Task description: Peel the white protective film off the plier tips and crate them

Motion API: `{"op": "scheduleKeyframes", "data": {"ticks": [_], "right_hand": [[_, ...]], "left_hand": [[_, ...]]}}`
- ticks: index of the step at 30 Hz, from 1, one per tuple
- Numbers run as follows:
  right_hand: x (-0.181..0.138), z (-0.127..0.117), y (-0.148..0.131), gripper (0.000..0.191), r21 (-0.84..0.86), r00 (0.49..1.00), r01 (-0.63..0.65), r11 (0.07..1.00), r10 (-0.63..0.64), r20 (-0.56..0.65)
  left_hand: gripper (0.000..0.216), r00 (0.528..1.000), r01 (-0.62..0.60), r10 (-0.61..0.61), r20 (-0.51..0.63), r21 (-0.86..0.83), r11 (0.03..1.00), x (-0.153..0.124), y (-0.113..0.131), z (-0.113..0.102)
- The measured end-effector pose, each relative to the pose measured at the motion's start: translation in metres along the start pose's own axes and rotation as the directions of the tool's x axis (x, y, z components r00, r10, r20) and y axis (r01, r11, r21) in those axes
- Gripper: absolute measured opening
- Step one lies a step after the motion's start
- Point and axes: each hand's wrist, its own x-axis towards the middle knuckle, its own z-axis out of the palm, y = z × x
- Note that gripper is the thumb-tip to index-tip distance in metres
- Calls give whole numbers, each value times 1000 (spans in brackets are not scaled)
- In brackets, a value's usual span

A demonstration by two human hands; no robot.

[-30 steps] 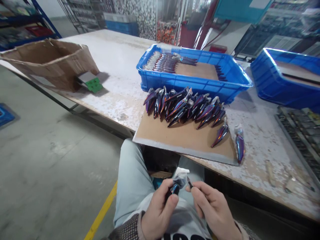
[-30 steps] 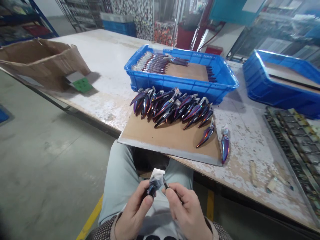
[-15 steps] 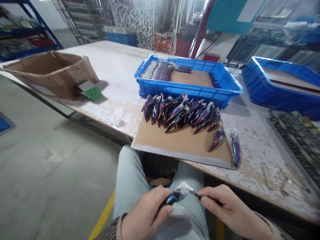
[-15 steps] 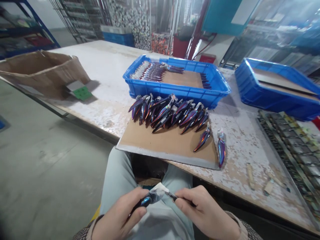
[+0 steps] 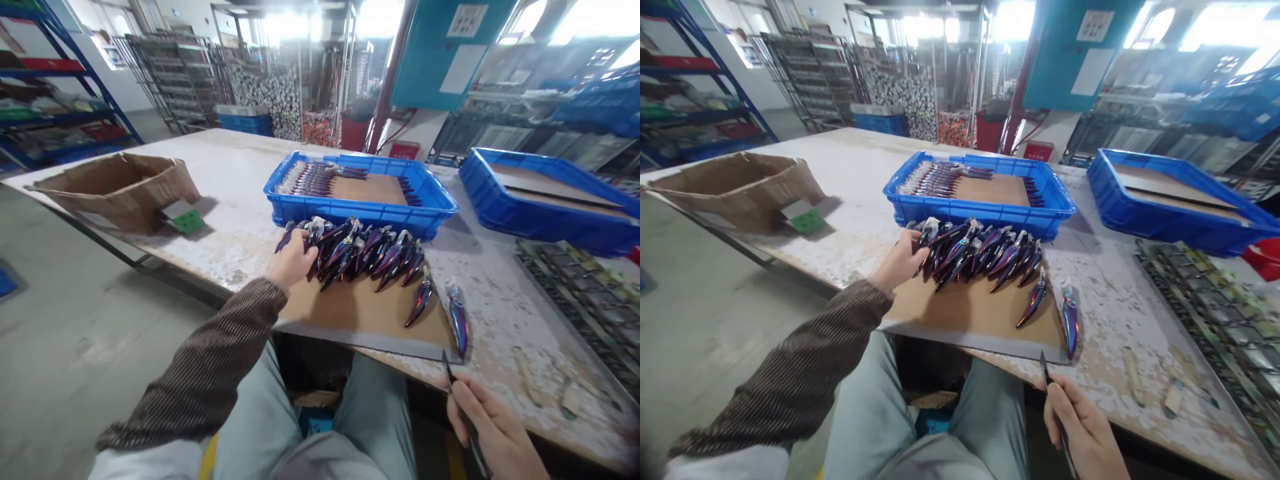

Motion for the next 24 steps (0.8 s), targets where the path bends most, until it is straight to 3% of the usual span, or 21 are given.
{"op": "scheduleKeyframes", "data": {"ticks": [4,8,12,15,19,24], "right_hand": [[0,-6,11,40,-6,998,-11,1000,11,-64],[16,-14,17,38,4,988,57,998,-56,-146],[39,-11,6,39,93,984,109,990,-94,-153],[51,0,-5,37,165,981,114,980,-85,-174],[52,16,-11,36,227,980,128,965,-88,-179],[29,18,-5,35,262,983,111,959,-68,-168]], "left_hand": [[36,998,57,-58,-2,146,988,64,8,9],[35,998,64,-66,1,249,966,79,17,16],[40,995,-32,57,-83,274,961,59,38,18],[37,977,-194,209,-37,244,950,26,64,35],[35,917,-382,351,191,165,909,-23,110,93],[47,877,-402,347,334,112,909,-39,153,162]]}}
